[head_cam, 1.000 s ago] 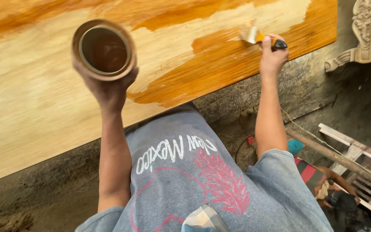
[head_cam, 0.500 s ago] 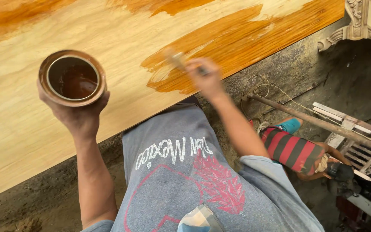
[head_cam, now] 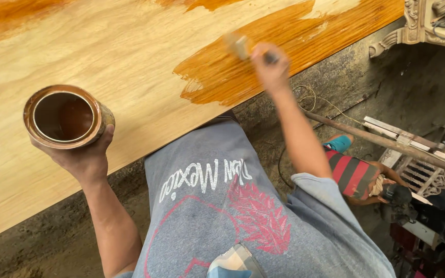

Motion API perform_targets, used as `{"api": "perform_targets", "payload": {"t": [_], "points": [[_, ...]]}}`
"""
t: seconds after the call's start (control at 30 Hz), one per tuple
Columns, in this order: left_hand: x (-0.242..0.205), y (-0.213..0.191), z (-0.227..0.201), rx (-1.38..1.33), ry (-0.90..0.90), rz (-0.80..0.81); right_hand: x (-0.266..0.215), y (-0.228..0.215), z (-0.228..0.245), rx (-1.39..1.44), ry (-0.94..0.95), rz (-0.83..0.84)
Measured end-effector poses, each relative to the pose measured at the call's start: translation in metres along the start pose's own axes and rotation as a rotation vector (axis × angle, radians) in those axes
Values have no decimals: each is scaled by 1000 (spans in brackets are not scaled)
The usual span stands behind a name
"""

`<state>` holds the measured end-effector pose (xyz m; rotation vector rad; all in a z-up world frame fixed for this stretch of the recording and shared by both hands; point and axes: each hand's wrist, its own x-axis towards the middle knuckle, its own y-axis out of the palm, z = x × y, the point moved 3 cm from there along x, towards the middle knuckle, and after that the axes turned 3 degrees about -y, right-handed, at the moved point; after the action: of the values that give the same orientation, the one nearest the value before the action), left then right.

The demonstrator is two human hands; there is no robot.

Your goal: The person applies a liquid stain to a large wooden board using a brush, dipping the brush into a container of stain repeatedly.

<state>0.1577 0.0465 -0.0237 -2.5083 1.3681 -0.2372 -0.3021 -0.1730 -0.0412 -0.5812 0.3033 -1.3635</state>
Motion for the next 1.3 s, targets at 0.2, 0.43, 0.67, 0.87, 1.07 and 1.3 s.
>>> {"api": "perform_targets", "payload": {"t": [0.2, 0.43, 0.67, 0.87, 1.07, 1.3], "points": [[4, 9, -6, 35, 34, 38, 39, 16, -19, -245, -3, -34], [-3, 16, -12, 34, 23, 58, 70, -10, -47, -191, 91, -60], [-9, 30, -20, 89, 4, 66, 70, 87, 14, -274, -253, -118], [-17, 45, -35, 69, 40, 79, 92, 131, 13, 139, -55, 122], [-34, 64, -47, 8, 12, 25, 138, -74, -128, -106, 306, -168], [-36, 103, -54, 28, -33, 24, 96, -84, -109, -153, -243, -33]]}}
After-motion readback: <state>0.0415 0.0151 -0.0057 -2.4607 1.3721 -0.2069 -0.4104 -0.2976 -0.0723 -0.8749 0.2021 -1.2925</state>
